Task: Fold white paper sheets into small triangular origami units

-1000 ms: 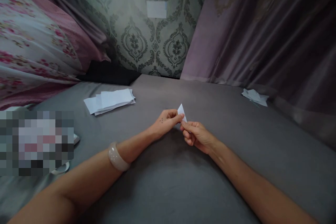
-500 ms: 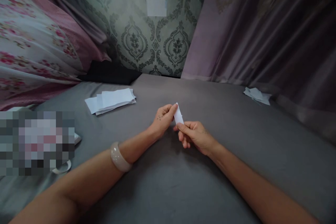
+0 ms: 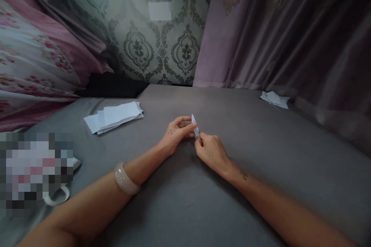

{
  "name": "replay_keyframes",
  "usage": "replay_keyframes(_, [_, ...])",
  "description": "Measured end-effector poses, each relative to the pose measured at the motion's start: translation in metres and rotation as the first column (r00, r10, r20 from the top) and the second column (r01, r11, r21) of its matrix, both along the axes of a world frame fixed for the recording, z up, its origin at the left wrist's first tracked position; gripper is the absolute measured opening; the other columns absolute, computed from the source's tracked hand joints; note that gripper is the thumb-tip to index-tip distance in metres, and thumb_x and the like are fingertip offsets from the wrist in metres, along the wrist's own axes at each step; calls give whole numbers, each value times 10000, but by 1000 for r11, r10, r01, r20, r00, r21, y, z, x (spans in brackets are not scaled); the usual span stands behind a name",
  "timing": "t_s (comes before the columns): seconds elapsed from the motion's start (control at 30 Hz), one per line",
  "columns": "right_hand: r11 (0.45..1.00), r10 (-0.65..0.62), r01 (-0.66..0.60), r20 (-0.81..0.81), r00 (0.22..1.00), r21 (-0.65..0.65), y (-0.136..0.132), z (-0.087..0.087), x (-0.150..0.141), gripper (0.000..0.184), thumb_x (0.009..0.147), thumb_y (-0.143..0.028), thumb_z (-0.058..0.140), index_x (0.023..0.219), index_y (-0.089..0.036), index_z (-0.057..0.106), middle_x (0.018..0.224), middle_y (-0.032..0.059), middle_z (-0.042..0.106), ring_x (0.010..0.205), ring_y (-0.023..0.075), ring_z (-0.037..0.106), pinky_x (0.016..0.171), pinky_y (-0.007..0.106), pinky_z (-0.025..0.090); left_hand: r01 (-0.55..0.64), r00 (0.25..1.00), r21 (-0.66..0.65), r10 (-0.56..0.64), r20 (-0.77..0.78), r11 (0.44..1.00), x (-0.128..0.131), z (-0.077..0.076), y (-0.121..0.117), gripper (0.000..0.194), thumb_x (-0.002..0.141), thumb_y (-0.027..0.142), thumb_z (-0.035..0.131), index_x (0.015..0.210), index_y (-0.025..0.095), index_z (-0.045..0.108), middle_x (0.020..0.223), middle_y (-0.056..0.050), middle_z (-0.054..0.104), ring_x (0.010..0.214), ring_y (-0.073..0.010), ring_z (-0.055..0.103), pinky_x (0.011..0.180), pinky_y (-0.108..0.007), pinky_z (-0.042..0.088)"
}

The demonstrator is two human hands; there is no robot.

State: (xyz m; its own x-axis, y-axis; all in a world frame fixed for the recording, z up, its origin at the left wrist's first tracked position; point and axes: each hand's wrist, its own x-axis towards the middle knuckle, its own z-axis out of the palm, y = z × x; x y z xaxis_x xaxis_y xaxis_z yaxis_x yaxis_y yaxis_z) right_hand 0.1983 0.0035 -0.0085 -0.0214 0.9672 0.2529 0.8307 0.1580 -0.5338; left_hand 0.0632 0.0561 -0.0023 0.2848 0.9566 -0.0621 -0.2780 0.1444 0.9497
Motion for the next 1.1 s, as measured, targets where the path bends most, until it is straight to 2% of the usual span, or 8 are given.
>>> replay_keyframes(0.13, [1000,30,-31,46,998,6,-1,0,0,241,874,-290,460,708,-199,609,604,70,635,514,162,531,510,289,266,15,999,-34,-13,40,999,-1,-4,2,341,651,255,793,924,128,632,802,-43,668,712,-127,635,683,-266,514])
replay_keyframes(0.3, [994,101,-108,-180,979,-28,3,2,4,341,893,-444,466,720,-194,621,561,34,617,457,135,519,482,262,324,33,998,-44,-31,52,998,-4,-6,6,354,660,265,781,959,118,658,802,-56,674,739,-147,640,717,-292,516])
replay_keyframes(0.4, [985,104,-144,-343,933,-91,5,2,6,349,903,-457,447,817,-187,649,535,15,622,388,120,523,445,244,366,49,997,-44,-46,65,998,-4,-5,5,344,666,269,770,961,120,673,815,-62,675,773,-161,640,757,-325,520])
replay_keyframes(0.5, [980,67,-139,-421,905,-142,7,1,7,337,897,-443,460,819,-180,654,529,11,629,349,112,524,407,229,385,56,997,-28,-55,52,998,-5,-3,4,309,682,281,748,943,124,690,834,-69,681,771,-158,635,754,-318,516])
replay_keyframes(0.7, [991,22,-71,-388,922,-113,11,-1,10,223,854,-313,515,782,-178,677,576,29,657,392,122,556,432,232,404,59,997,93,-55,-49,994,-4,-2,0,258,718,279,684,920,119,707,864,-76,699,762,-158,634,754,-306,509])
replay_keyframes(0.87, [996,-20,-13,-353,935,-92,12,0,9,250,852,-335,518,739,-184,683,570,35,660,407,129,562,450,240,398,45,990,204,-16,-141,978,2,-8,-2,245,688,189,657,922,123,691,841,-63,706,789,-156,645,760,-266,493])
replay_keyframes(0.97, [995,-33,0,-337,941,-96,12,0,9,272,866,-324,488,698,-187,653,549,26,652,401,124,563,466,239,405,68,972,210,-17,-234,975,4,-13,-2,225,698,205,634,896,114,690,792,-64,695,729,-152,635,658,-235,485])
replay_keyframes(1.1, [996,-26,-2,-305,952,-93,12,0,7,295,866,-339,484,656,-186,623,551,30,654,415,123,574,460,226,399,123,914,230,-20,-405,965,1,-15,-2,259,760,335,577,782,106,697,654,-41,641,561,-123,556,513,-210,423])
